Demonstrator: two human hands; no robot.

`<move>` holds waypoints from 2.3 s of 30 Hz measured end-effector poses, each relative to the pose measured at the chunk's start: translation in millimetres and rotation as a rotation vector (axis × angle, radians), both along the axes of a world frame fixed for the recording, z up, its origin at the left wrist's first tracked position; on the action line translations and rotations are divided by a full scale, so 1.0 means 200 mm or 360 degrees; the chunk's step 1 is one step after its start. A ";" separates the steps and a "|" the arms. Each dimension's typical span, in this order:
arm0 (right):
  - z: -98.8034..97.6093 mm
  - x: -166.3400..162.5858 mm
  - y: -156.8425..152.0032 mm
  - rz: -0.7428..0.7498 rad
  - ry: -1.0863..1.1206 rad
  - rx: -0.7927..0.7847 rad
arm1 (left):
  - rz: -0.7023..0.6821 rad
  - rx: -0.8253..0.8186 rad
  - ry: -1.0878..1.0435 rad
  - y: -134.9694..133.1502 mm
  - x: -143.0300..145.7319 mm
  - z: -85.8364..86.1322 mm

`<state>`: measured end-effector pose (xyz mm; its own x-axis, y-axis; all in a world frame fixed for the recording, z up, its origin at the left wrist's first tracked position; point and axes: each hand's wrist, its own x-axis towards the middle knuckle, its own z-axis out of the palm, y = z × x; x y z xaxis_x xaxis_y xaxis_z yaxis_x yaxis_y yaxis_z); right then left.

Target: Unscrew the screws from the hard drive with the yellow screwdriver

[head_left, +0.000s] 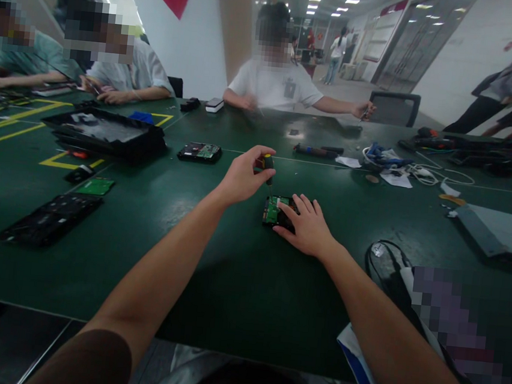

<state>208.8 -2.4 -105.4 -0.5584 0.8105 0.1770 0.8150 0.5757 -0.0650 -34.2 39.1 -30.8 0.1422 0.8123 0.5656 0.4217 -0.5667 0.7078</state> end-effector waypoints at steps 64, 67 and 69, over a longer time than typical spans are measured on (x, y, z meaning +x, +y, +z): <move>0.01 0.00 0.00 -0.0006 0.0000 -0.0036 | 0.0511 0.0041 0.0207 0.06 -0.03 -0.10; 0.01 0.00 0.00 -0.0011 -0.0005 -0.0033 | 0.0453 0.0084 0.0232 0.05 -0.02 -0.09; 0.00 0.00 0.00 -0.0008 -0.0007 -0.0017 | 0.0393 0.0141 0.0269 0.04 -0.01 -0.07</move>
<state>209.5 -1.7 -105.4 -0.5552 0.8150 0.1659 0.8181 0.5711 -0.0678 -35.9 46.2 -45.8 0.0448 0.7828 0.6206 0.6620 -0.4885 0.5684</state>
